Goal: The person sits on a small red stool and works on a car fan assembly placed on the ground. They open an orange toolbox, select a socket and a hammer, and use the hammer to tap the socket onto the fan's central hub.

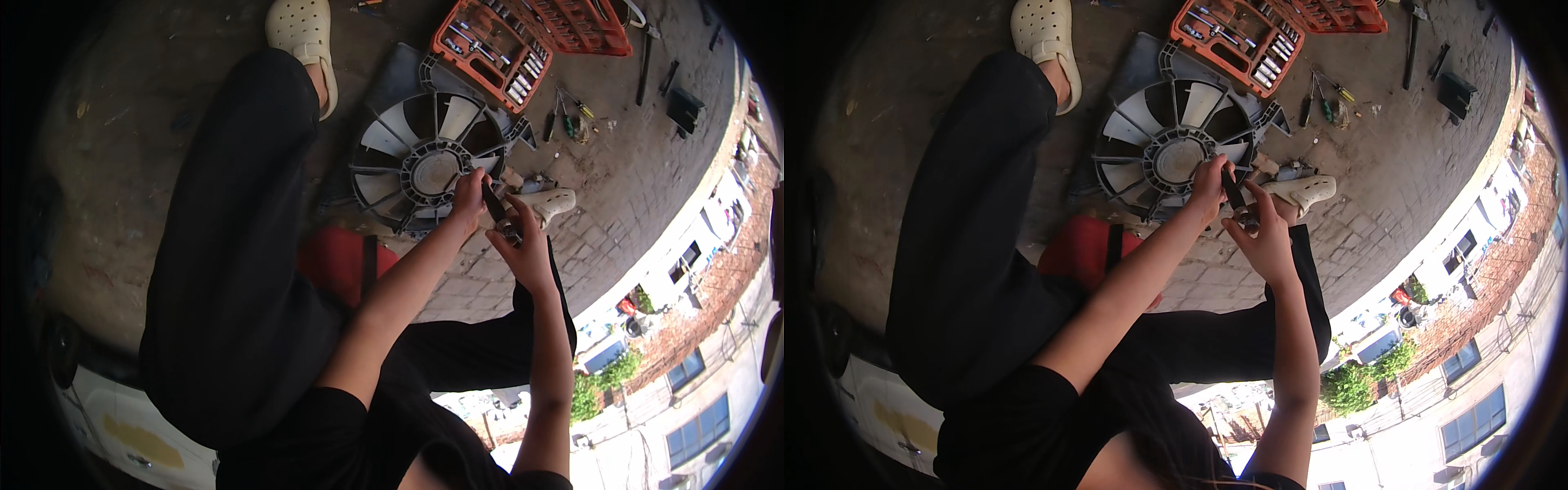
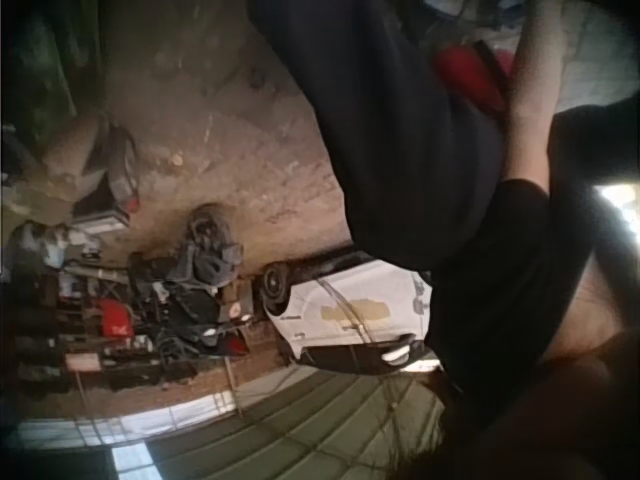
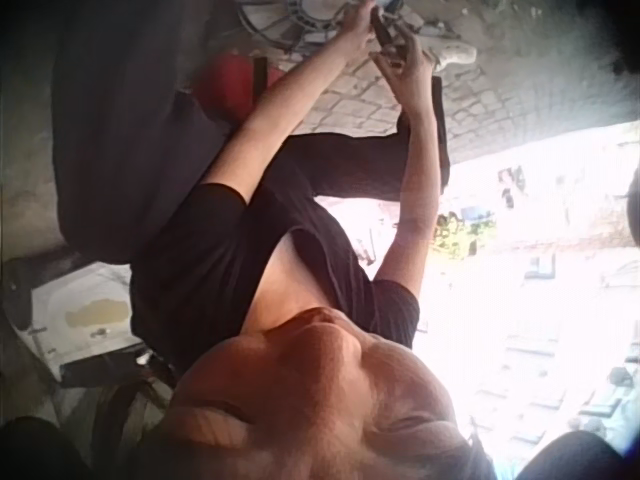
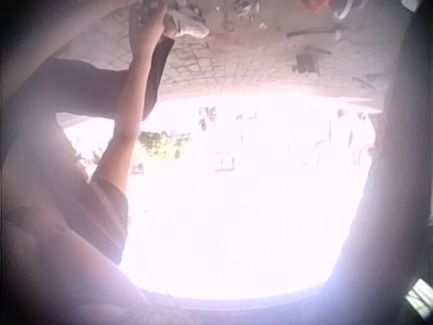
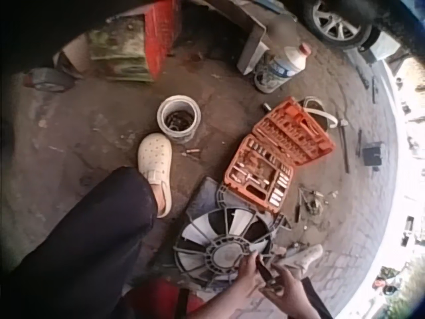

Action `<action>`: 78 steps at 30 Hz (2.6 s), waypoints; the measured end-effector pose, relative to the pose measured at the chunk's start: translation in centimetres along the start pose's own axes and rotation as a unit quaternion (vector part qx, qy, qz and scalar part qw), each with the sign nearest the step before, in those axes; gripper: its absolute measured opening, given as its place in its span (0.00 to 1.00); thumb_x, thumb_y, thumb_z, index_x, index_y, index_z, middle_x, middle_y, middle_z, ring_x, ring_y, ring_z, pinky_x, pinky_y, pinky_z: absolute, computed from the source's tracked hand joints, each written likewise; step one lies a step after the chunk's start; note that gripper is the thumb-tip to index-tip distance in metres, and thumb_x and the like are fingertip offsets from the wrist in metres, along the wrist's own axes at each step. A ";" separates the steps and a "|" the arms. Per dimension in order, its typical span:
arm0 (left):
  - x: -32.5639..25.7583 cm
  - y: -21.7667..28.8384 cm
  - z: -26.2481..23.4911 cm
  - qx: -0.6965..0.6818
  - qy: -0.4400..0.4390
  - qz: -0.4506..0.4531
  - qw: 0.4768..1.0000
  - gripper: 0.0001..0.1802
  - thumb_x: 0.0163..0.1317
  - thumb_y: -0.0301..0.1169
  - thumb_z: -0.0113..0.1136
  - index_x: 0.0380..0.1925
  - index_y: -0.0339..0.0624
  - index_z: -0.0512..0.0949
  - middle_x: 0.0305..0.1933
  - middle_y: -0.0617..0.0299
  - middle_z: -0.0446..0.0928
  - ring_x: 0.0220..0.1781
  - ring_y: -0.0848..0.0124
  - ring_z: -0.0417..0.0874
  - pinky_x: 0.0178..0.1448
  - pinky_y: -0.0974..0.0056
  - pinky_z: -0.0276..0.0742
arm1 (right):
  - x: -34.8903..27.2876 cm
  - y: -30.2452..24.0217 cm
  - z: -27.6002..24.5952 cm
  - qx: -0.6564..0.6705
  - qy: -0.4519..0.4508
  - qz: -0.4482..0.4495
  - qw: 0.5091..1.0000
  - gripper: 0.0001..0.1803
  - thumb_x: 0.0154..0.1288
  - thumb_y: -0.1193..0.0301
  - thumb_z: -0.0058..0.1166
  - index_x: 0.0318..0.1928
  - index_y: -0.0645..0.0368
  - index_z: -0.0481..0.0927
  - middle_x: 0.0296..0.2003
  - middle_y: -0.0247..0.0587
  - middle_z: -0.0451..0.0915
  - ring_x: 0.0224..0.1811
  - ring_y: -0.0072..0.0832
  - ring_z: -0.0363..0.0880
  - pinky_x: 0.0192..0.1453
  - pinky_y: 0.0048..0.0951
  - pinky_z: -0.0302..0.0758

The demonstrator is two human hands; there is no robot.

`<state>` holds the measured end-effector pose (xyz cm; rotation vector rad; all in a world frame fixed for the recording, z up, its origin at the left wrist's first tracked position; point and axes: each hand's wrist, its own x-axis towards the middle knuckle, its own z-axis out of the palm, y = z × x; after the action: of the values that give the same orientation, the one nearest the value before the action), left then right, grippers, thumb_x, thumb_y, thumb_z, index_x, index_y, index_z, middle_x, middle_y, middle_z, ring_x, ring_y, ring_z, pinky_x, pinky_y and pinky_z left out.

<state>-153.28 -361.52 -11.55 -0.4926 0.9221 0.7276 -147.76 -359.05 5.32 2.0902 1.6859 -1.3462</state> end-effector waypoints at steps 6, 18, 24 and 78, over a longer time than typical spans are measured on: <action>0.3 0.0 -0.6 0.013 -0.012 0.009 1.000 0.21 0.69 0.45 0.45 0.21 0.45 0.71 0.12 0.69 0.65 0.08 0.78 0.57 0.13 0.70 0.49 | -0.9 1.2 0.5 0.099 0.009 -0.027 0.995 0.31 0.59 0.72 0.64 0.62 0.59 0.69 0.36 0.40 0.82 0.34 0.24 0.79 0.42 0.24 0.75; -2.6 -2.1 2.9 0.011 -0.027 -0.042 0.999 0.23 0.72 0.49 0.44 0.22 0.47 0.71 0.14 0.70 0.66 0.10 0.79 0.61 0.14 0.72 0.52 | -2.5 0.6 1.8 -0.160 0.246 -0.012 0.956 0.15 0.57 0.71 0.65 0.44 0.58 0.78 0.29 0.38 0.82 0.29 0.34 0.82 0.35 0.30 0.77; -6.8 -0.3 8.4 0.023 -0.212 0.010 0.977 0.16 0.71 0.46 0.49 0.38 0.45 0.74 0.36 0.65 0.79 0.30 0.79 0.78 0.32 0.73 0.72 | -5.9 2.5 -0.9 0.352 0.233 0.127 0.897 0.19 0.70 0.68 0.53 0.56 0.64 0.69 0.34 0.30 0.73 0.33 0.15 0.68 0.37 0.16 0.66; -29.3 9.3 6.8 0.763 -0.218 0.470 0.387 0.21 0.58 0.23 0.63 0.53 0.40 0.76 0.51 0.61 0.76 0.48 0.72 0.78 0.50 0.68 0.75 | -13.7 -1.8 -2.6 0.051 0.304 -0.269 0.913 0.22 0.54 0.59 0.67 0.42 0.56 0.73 0.23 0.44 0.81 0.29 0.43 0.82 0.33 0.41 0.76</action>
<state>-168.25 -361.04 16.13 2.0059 0.8988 0.5778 -147.47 -366.63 17.12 2.3694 2.6480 -0.9290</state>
